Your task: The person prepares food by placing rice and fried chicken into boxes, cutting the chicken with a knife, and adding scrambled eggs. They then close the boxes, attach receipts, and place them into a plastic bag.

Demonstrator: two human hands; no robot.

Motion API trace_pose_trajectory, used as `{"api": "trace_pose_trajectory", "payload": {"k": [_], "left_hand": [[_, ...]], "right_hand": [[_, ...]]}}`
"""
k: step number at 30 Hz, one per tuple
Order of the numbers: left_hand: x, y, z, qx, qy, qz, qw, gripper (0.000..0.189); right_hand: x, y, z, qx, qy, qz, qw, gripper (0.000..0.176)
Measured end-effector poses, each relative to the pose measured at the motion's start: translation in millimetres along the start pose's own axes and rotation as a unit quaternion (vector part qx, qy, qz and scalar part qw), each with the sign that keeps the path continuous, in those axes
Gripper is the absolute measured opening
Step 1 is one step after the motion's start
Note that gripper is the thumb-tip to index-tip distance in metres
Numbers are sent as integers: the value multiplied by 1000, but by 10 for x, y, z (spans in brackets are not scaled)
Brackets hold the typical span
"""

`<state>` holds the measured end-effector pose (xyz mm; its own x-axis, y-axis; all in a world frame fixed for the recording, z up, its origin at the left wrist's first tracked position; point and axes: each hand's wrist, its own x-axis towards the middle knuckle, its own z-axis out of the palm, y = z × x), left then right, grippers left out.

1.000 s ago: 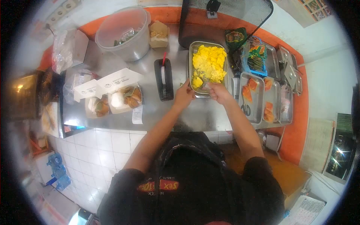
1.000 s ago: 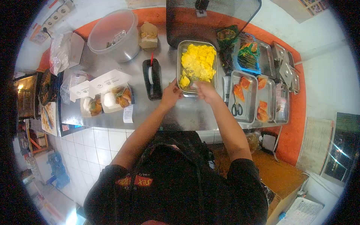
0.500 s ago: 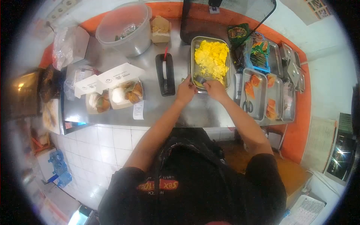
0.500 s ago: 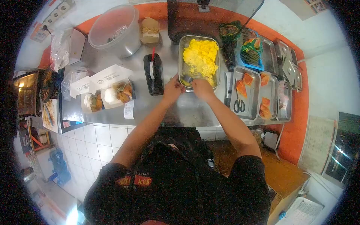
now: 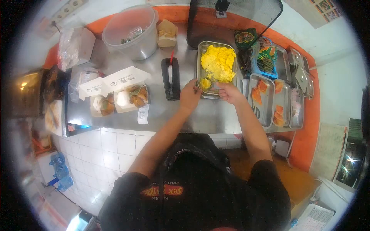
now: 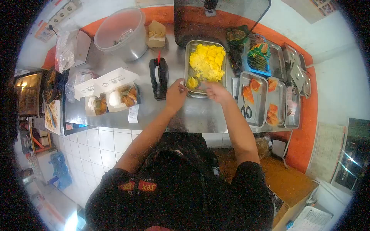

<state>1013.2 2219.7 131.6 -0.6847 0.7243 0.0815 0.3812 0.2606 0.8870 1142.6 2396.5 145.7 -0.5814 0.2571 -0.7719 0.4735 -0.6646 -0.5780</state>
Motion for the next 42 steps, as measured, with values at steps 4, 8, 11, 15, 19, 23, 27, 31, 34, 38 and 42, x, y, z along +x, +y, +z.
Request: {"api": "trace_pose_trajectory", "payload": {"k": [4,8,11,15,19,23,27,31,34,38,42], "left_hand": [[-132,185,-267,-1,-14,-30,999,42],[-540,94,-713,-56,-85,-96,990,34],[-944,-328,-1010,-104,-75,-175,976,32],[-1340,-709,-1442,-71,0,-183,981,26],[-1601,-980,-1701,-6,-205,-187,961,23],[-1771,-1053,-1527,-82,-384,-189,900,35],[-2007,-1805,-1045,-89,-504,-100,853,39],[-1745,-1576,-1167,-26,-618,-155,770,44],[-1773,-1779,-1020,38,-628,-72,774,38],[-1738,-1943,-994,-5,-615,6,789,38],[-1601,-1576,-1029,-99,-528,-45,842,39]], "right_hand": [[-114,-81,-35,60,-23,-41,997,27],[-365,-261,291,64,8,-75,995,26],[-475,-337,814,31,-19,-62,997,26],[-354,-186,1672,45,-152,0,987,22],[53,180,2500,-40,-79,-24,996,22],[678,747,2910,-401,50,-425,810,24],[684,829,3089,-467,61,-427,772,25],[632,797,3096,-360,56,-478,799,21],[522,715,3010,-242,25,-453,858,21],[85,425,2573,-104,43,-285,952,20],[77,408,1473,-17,150,-315,937,22]]}}
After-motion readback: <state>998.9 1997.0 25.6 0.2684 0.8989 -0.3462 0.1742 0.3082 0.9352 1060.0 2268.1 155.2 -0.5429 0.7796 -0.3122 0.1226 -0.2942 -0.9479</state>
